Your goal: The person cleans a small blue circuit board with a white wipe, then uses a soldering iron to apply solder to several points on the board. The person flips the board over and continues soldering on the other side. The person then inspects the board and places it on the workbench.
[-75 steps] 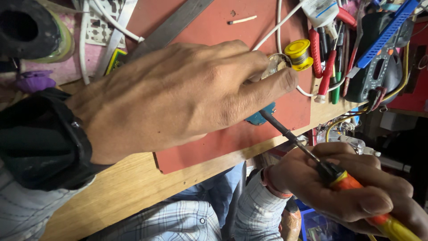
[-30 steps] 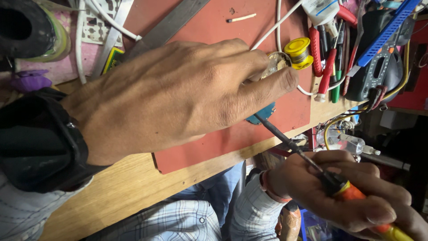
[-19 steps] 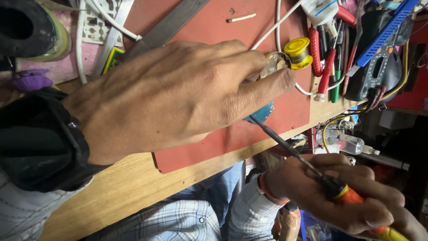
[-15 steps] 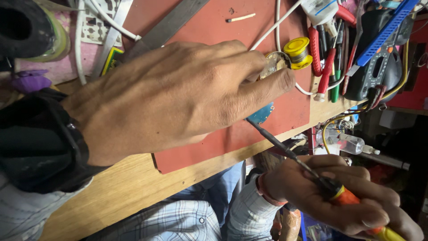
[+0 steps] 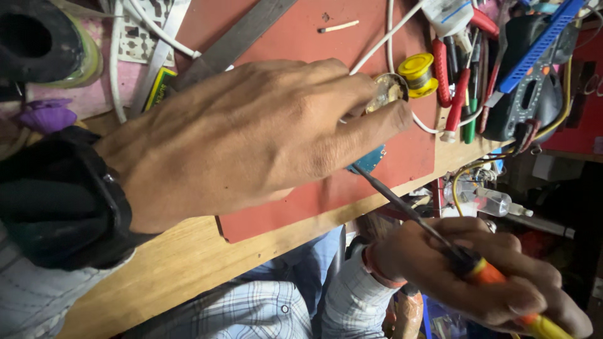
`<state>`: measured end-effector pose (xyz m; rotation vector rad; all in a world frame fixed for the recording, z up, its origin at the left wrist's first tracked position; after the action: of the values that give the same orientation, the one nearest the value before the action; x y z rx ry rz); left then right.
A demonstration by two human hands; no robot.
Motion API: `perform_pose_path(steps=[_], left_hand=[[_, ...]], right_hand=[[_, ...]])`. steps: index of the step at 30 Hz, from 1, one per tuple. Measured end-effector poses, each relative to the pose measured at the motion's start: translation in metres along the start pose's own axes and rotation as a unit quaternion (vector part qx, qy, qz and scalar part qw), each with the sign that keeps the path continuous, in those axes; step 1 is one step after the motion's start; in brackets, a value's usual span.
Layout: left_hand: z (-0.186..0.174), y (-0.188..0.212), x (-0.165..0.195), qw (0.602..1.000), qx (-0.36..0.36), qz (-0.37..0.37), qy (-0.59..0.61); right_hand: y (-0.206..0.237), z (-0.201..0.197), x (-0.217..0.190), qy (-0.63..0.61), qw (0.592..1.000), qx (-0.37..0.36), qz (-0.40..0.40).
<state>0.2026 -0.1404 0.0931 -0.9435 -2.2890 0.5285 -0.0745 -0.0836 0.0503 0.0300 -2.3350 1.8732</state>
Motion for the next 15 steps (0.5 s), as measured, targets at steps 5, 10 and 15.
perform_pose_path(steps=[5,10,15], left_hand=[[0.004,-0.001,0.012,0.999,0.021,-0.001,-0.045],[0.013,-0.001,0.024,0.998,0.013,-0.043,-0.041],[0.010,-0.002,0.037,0.999,0.037,-0.020,0.016]], right_hand=[[-0.008,-0.012,0.037,0.192,0.979,-0.055,-0.040],[-0.029,-0.008,0.094,0.110,0.987,-0.074,-0.090],[-0.042,0.020,0.188,-0.397,0.887,-0.055,0.230]])
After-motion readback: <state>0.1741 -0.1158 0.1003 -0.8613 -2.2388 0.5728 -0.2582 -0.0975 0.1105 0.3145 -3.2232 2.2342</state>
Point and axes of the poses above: each hand's wrist, its own y-axis away from the middle knuckle, its own z-axis out of the palm, x = y × z, the point moved 7 cm from there along -y, towards the middle knuckle, and after that the axes turned 1 degree about -y, right-handed, at the moved point
